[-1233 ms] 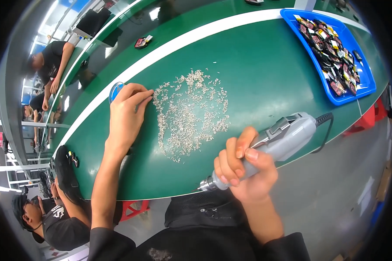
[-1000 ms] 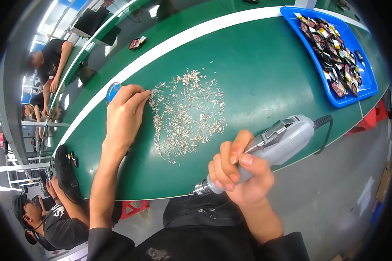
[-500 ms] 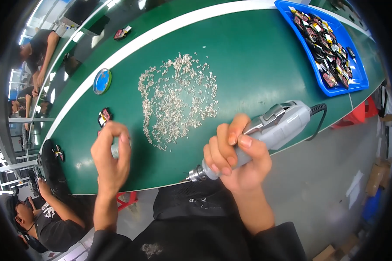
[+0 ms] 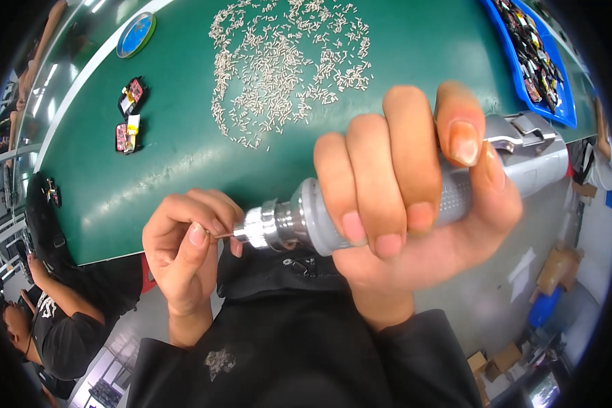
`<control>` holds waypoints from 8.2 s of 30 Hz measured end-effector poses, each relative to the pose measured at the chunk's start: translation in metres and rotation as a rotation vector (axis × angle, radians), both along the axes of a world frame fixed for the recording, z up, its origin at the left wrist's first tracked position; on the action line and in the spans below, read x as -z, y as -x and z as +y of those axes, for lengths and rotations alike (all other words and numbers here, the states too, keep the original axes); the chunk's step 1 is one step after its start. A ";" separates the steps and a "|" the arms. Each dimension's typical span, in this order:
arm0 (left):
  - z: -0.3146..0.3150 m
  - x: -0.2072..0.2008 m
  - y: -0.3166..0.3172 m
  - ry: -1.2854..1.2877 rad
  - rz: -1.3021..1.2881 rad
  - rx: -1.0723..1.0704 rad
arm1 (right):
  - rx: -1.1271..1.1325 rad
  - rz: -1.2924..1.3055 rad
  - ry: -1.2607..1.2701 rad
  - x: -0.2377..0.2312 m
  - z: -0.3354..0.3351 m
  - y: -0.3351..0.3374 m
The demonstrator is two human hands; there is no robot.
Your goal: Using an electric screwdriver to fasten screws into electronic components on an assembly line.
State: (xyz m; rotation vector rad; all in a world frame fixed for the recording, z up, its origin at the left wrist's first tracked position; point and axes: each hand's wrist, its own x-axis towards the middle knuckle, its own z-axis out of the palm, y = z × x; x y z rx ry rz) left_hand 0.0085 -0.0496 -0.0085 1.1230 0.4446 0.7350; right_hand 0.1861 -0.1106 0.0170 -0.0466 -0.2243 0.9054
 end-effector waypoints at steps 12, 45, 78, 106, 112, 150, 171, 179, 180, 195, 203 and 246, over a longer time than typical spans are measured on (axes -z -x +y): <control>-0.008 -0.002 0.000 -0.111 0.080 -0.065 | 0.007 -0.224 0.025 -0.005 -0.007 0.004; 0.303 -0.015 -0.083 -1.185 1.159 -0.410 | 0.030 -0.047 0.286 0.037 -0.003 -0.009; 0.053 -0.018 0.007 -1.403 0.746 0.039 | -0.331 -0.120 0.268 0.037 -0.028 0.056; 0.024 -0.002 0.010 -1.686 0.710 0.105 | -0.108 -0.579 0.283 -0.016 0.002 -0.006; 0.021 -0.002 0.007 -1.662 0.736 0.048 | -0.164 -0.746 0.290 -0.009 0.018 -0.020; 0.058 -0.018 0.103 -1.224 1.221 -0.412 | -0.212 -0.567 0.056 0.002 0.006 -0.048; 0.166 -0.015 -0.090 -1.562 0.769 -0.080 | -0.126 -0.137 0.202 0.043 -0.016 -0.035; 0.172 -0.014 -0.092 -1.762 0.748 -0.018 | -0.174 -0.145 0.197 0.044 -0.017 -0.038; 0.173 -0.014 -0.090 -1.746 0.708 -0.040 | -0.176 -0.146 0.194 0.043 -0.016 -0.037; 0.018 -0.015 -0.007 -0.671 0.446 -0.177 | -0.063 -0.200 0.183 0.040 -0.014 -0.032; -0.001 0.001 -0.007 -0.008 0.021 -0.038 | -0.006 -0.083 0.007 0.002 -0.004 -0.003; 0.008 -0.003 -0.020 -0.476 0.352 -0.091 | 0.024 -0.254 0.062 0.015 -0.003 -0.020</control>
